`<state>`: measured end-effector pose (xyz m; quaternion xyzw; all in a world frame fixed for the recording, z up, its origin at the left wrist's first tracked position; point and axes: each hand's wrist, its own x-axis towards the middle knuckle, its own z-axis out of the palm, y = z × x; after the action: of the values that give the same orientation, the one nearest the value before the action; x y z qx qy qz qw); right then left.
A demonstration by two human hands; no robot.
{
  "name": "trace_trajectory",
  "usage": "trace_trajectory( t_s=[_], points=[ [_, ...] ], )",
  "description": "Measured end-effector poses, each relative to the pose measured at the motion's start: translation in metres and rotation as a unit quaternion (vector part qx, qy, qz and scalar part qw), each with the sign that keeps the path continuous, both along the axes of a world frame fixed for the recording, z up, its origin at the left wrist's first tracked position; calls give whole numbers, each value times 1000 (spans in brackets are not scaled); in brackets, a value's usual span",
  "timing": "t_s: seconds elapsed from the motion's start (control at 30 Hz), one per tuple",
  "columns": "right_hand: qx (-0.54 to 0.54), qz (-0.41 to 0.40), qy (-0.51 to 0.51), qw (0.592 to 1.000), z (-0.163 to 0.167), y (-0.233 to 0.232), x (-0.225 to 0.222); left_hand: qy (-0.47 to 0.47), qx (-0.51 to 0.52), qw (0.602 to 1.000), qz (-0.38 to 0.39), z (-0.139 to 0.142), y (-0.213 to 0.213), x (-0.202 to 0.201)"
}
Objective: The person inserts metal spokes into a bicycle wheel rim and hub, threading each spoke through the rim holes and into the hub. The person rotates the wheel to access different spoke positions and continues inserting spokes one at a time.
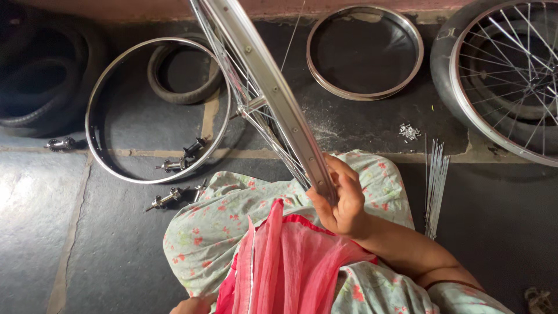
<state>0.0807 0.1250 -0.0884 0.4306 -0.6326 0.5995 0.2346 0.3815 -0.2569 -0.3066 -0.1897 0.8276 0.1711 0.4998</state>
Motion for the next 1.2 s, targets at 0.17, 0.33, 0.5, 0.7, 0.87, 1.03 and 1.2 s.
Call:
trace_trajectory(
  t_s=[0.17, 0.33, 0.5, 0.7, 0.87, 1.03, 1.2],
  points=[
    [4, -7, 7, 1000, -2, 0, 1, 16, 26, 999, -42, 21, -14, -11],
    [0, -14, -9, 1000, -2, 3, 0, 11, -38, 997, -60, 74, -3, -30],
    [9, -18, 4, 1000, -1, 2, -1, 21, -66, 996, -58, 117, 6, -51],
    [8, -11, 6, 1000, 0, 0, -2, 30, -76, 991, -103, 170, 10, -76],
    [9, -18, 20, 1000, 0, 0, -4, 111, -33, 989, -96, 245, 23, -113],
    [29, -29, 21, 999, 0, 1, -3, 573, 212, 780, -131, 311, 55, -158],
    [23, -41, 12, 999, -4, -1, -5, 629, 432, 640, 86, 318, 143, -200]
  ],
)
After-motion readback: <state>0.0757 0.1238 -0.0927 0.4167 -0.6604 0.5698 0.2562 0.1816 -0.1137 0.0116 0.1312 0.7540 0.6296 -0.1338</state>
